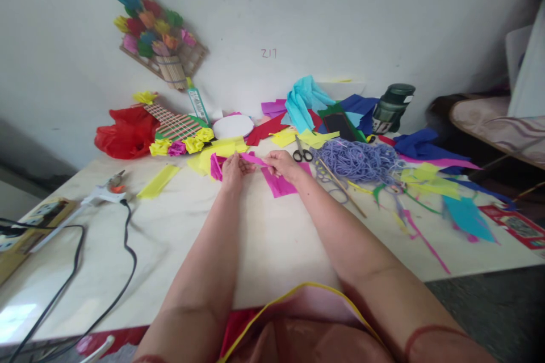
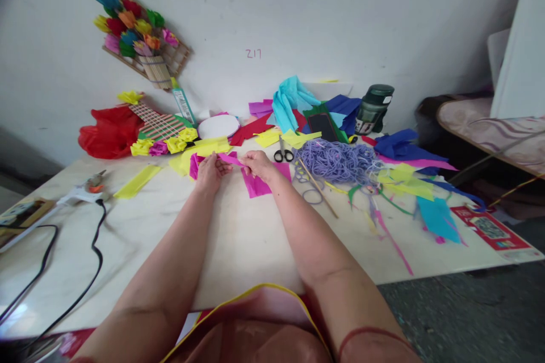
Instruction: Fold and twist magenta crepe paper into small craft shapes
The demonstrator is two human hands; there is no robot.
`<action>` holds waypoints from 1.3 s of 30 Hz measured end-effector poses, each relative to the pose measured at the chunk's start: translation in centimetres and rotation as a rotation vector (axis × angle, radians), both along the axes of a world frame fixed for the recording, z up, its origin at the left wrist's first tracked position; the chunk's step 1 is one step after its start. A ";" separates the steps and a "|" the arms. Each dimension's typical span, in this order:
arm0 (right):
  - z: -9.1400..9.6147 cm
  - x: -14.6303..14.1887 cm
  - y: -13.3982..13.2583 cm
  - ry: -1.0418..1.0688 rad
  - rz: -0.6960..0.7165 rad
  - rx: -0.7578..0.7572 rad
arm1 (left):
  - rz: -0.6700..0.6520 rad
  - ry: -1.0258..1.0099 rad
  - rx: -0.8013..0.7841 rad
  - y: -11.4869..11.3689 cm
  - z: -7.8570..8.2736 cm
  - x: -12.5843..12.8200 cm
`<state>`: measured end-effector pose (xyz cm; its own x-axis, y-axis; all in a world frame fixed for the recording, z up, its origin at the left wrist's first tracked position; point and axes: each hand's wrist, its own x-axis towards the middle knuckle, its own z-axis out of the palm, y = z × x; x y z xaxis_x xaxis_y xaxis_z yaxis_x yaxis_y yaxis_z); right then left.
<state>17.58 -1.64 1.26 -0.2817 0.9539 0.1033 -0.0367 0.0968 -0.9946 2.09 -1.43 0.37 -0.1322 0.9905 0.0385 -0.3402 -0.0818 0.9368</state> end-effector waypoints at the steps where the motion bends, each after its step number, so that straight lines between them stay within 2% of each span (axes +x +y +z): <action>1: 0.0 0.0 0.0 0.014 -0.014 -0.003 | -0.010 -0.009 -0.006 -0.1 0.2 0.0; 5: -0.1 -0.2 0.1 0.037 -0.056 0.003 | -0.131 0.055 -0.034 -0.4 0.3 0.3; 11: -0.4 -0.7 0.1 -0.006 -0.020 0.018 | -0.210 0.138 0.067 0.1 -0.9 0.4; 19: -0.5 -0.3 -0.1 -0.061 0.089 -0.005 | -0.194 0.169 0.085 0.0 -0.9 0.1; 29: 0.6 -1.0 -0.8 -0.176 -0.048 0.058 | -0.136 0.142 0.081 0.0 -0.9 0.4; 39: 0.4 -1.1 -0.8 -0.152 -0.039 0.027 | 0.016 0.078 0.099 0.5 -1.2 0.0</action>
<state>16.50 -2.46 1.71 -0.2587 0.9620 0.0878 0.1182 0.1217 -0.9855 2.13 -0.96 -0.80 -0.1407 0.9792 0.1465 -0.2649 -0.1798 0.9474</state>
